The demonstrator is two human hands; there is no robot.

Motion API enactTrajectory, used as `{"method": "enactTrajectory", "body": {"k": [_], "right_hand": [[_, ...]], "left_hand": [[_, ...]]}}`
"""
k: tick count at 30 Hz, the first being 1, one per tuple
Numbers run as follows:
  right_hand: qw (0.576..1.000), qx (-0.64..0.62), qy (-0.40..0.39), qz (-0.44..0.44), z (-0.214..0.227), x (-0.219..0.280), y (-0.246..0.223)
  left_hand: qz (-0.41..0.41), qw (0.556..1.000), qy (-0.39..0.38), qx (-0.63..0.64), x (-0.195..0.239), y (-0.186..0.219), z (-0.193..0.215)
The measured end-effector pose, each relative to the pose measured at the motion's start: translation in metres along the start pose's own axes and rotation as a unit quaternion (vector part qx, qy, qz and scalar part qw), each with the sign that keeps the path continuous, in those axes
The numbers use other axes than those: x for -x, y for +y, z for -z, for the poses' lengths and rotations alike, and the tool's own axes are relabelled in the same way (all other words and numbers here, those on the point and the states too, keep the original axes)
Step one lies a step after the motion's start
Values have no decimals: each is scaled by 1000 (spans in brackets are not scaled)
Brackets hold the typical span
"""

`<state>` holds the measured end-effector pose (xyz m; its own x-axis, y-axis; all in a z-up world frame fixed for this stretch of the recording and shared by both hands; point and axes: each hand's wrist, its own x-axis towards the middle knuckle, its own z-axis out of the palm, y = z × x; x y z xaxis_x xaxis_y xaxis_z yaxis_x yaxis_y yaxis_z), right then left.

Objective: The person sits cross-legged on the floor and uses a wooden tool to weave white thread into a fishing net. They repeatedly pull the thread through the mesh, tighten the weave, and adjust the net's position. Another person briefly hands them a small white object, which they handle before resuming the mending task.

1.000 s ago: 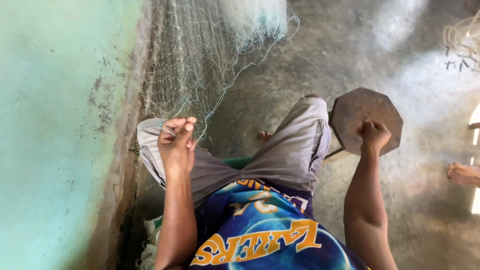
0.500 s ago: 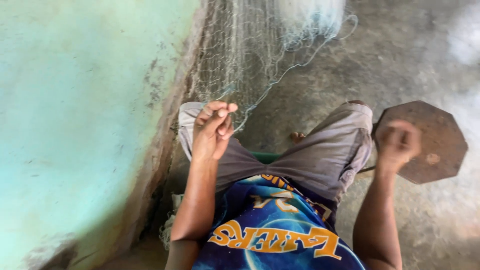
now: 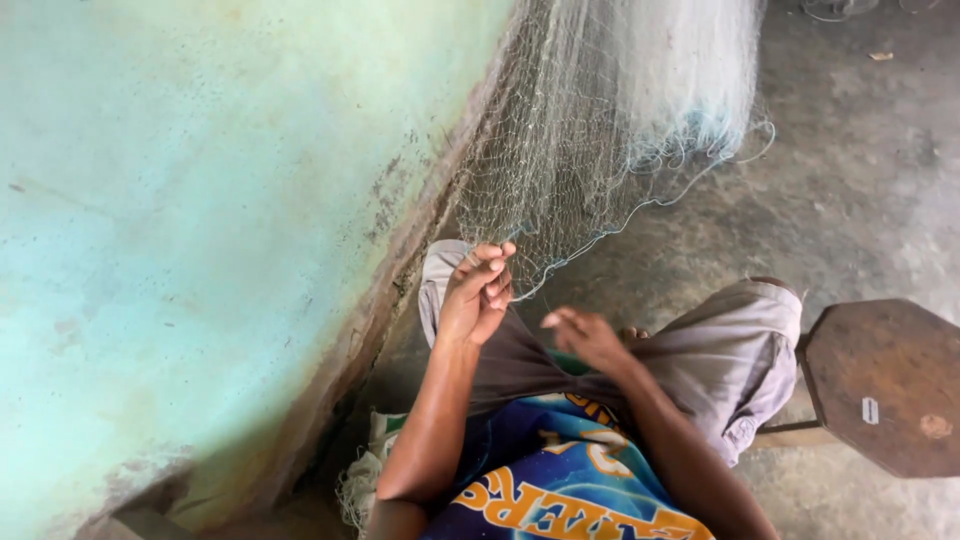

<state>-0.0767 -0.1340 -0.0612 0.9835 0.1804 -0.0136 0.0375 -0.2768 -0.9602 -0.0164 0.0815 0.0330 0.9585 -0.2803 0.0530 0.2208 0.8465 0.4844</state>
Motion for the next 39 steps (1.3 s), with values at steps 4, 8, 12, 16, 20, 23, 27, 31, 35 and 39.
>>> {"method": "enactTrajectory", "body": {"k": [4,8,12,16,20,23,27,31,35,39], "right_hand": [[997,-12,79,7,70,24,-1],[987,-50,153,7,135,48,-20],[971,-101,179,125,146,54,-96],[965,-104,162,180,137,32,-128],[928,-162,69,329,124,-1,-171],[922,-162,32,350,115,-14,-200],[928,-153,-5,339,105,-20,-222],[927,-172,-8,332,104,-21,-207],[929,-192,14,316,109,-19,-196],[922,-200,6,332,117,-22,-195]], "left_hand": [[-11,1000,16,0,-6,0,23],[-25,998,28,-50,-13,-4,30],[31,993,19,-110,-18,3,30],[66,985,71,-142,-18,5,28],[64,987,66,-136,-19,3,37],[-19,993,53,-104,-20,6,34],[-172,974,-35,-140,-27,16,29],[-213,971,-87,-68,-39,21,25],[-214,972,-98,14,-43,21,21],[-180,974,-111,76,-28,13,10]]}}
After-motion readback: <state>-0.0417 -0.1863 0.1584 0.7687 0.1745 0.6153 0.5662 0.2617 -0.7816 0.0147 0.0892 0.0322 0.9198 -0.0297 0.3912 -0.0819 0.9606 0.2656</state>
